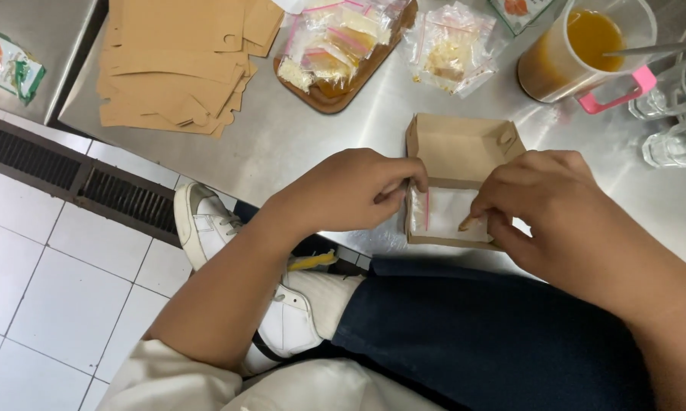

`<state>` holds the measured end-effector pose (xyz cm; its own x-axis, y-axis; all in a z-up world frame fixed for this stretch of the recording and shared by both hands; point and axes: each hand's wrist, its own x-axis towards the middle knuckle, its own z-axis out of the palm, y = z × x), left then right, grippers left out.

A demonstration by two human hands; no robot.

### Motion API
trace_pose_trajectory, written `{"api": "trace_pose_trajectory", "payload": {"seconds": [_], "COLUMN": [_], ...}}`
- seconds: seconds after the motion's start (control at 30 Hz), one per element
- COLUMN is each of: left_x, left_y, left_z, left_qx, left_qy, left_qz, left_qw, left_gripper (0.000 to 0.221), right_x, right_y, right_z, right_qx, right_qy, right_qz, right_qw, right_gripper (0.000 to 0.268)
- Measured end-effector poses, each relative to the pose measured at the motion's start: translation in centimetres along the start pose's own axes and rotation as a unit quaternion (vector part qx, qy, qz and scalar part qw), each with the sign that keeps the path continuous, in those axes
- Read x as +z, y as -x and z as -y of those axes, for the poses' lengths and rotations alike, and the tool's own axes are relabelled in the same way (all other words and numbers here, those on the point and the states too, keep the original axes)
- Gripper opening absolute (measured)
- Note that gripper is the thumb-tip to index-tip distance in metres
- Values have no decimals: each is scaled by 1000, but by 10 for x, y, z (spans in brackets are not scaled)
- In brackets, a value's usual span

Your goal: The person is seen folding small cardboard boxes, placing a white napkin inside, and then adding a small plastic packet of condiments or ingredients.

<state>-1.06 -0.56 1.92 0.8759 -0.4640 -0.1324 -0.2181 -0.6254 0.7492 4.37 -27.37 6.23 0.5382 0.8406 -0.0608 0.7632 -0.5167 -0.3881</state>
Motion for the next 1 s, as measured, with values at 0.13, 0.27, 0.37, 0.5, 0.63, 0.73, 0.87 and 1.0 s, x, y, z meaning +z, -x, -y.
{"api": "trace_pose_trajectory", "payload": {"seconds": [0.13,0.27,0.37,0.5,0.63,0.73,0.87,1.0], "left_x": [9,11,16,16,18,17,20,22], "left_y": [-2,-4,-6,-8,-8,-9,-8,-7], "left_z": [11,14,18,17,17,16,17,14], "left_qx": [11,8,10,8,28,4,19,34], "left_qy": [-19,-29,-41,-47,-50,-46,-39,-37], "left_qz": [-6,-5,3,18,2,20,8,-12], "left_qw": [1000,1000,999,999,998,999,999,999], "left_gripper": [27,27,26,7,22,34,38,35], "right_x": [21,38,38,31,40,36,34,36], "right_y": [-14,-23,-26,-29,-23,-20,-17,-13], "right_z": [3,-3,-3,4,-8,-9,-13,-11], "right_qx": [-35,-82,-93,-109,-68,-42,-53,-4], "right_qy": [13,10,-5,-27,8,21,40,56], "right_qz": [14,-8,-29,-57,-7,5,52,70], "right_qw": [999,997,995,992,998,999,996,996], "right_gripper": [17,16,15,23,21,22,16,11]}}
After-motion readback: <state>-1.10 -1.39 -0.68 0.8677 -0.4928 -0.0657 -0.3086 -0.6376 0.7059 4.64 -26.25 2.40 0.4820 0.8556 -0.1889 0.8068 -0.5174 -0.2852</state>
